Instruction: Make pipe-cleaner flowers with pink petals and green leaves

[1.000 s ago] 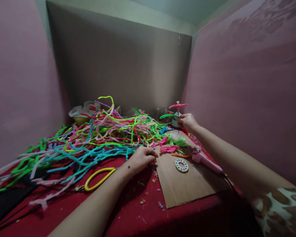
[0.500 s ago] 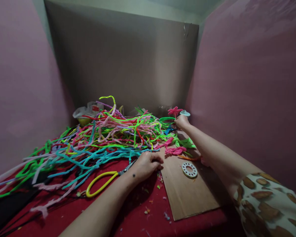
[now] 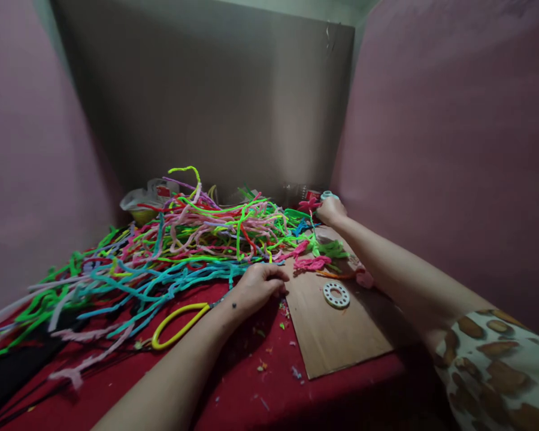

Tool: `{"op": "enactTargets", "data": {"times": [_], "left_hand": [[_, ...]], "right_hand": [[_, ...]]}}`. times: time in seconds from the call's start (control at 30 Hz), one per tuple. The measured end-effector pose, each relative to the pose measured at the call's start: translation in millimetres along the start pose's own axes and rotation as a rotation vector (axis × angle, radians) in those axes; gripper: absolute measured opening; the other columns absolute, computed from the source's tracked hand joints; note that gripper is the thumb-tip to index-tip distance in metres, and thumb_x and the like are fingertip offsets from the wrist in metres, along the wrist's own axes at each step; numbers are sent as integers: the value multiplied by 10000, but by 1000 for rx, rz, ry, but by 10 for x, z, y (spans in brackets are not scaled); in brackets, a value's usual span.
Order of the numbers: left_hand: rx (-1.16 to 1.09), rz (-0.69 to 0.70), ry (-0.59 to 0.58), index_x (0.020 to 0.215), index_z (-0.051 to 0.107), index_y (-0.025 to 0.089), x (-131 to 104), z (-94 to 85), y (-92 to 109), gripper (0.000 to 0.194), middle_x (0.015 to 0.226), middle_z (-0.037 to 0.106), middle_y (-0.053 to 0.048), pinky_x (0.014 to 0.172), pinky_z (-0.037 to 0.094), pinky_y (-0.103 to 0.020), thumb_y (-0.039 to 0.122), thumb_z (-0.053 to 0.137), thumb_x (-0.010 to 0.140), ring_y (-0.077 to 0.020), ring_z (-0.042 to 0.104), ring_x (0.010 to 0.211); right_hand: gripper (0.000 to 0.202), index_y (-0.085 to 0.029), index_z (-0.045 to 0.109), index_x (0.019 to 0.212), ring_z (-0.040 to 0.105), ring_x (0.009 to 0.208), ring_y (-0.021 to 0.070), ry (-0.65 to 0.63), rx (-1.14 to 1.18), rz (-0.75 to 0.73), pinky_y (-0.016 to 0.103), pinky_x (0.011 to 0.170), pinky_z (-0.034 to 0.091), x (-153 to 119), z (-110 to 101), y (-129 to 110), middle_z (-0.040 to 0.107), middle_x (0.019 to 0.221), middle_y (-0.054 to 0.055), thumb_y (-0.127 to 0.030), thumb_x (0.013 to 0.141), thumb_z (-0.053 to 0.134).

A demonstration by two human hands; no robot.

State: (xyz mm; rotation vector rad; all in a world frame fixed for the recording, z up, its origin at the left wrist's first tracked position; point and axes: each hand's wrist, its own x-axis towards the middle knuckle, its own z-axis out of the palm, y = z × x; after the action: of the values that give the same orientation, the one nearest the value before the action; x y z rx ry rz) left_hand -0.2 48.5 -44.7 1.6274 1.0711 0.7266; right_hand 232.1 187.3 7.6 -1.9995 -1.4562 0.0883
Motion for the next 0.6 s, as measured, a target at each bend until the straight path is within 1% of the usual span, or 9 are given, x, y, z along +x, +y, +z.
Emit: {"op": "enactTargets", "data": {"times": [0.07,0.13,0.2,0.27,0.33,0.4,0.47,0.53,0.6], "left_hand": [[-46,6,34,700,642,144,-6,-6,28,135,538,617,15,436,332,-187,133,536,617,-75,471,434],[-64,32,84,713,651,139,-12,-25,53,138,494,571,37,417,301,-183,157,546,625,-55,407,389],[-71,63,154,730,660,137,-23,-59,80,151,457,528,51,409,282,-182,183,556,631,-49,373,376],[-86,93,222,750,665,134,-40,-106,112,171,476,544,41,411,285,-184,212,573,629,-55,389,393],[-123,113,263,778,666,125,-59,-160,147,207,535,592,15,412,289,-186,244,595,624,-61,416,415],[-165,124,290,808,663,119,-76,-210,178,247,585,626,-6,406,284,-188,273,615,620,-63,427,420],[-194,134,326,815,658,119,-83,-246,194,264,592,634,-10,393,267,-189,287,627,613,-57,409,400],[-198,128,352,801,653,118,-77,-260,191,255,580,630,-4,382,257,-190,283,628,608,-51,388,380],[-183,105,338,786,652,117,-62,-251,174,238,565,622,1,383,268,-189,272,619,608,-54,392,383]], "right_hand": [[200,-68,698,827,631,820,244,-5,96,-45,303,695,465,-134,-91,-68,674,820,176,-215,705,641],[184,-78,703,778,627,661,187,-27,210,-106,266,610,467,-341,-141,-146,665,695,120,-219,729,595],[223,-95,699,807,597,558,142,-42,323,-156,237,535,457,-588,-154,-219,655,660,77,-251,758,547],[237,-115,688,824,568,501,116,-57,453,-197,220,481,442,-831,-153,-272,647,651,47,-272,762,522],[238,-110,670,780,545,475,116,-39,713,-234,221,444,420,-1030,-164,-289,622,604,39,-302,741,536],[244,-114,659,771,537,487,119,-11,822,-248,226,452,414,-1173,-208,-261,609,588,30,-324,736,539],[249,-122,664,745,525,502,118,-35,717,-296,233,480,403,-1270,-288,-186,607,585,28,-334,746,533],[230,-139,679,707,518,528,123,-102,501,-373,239,507,382,-1342,-389,-71,605,578,24,-313,750,535],[178,-163,686,665,532,578,134,-176,311,-447,243,547,370,-1396,-481,60,619,602,23,-250,735,548]]}}
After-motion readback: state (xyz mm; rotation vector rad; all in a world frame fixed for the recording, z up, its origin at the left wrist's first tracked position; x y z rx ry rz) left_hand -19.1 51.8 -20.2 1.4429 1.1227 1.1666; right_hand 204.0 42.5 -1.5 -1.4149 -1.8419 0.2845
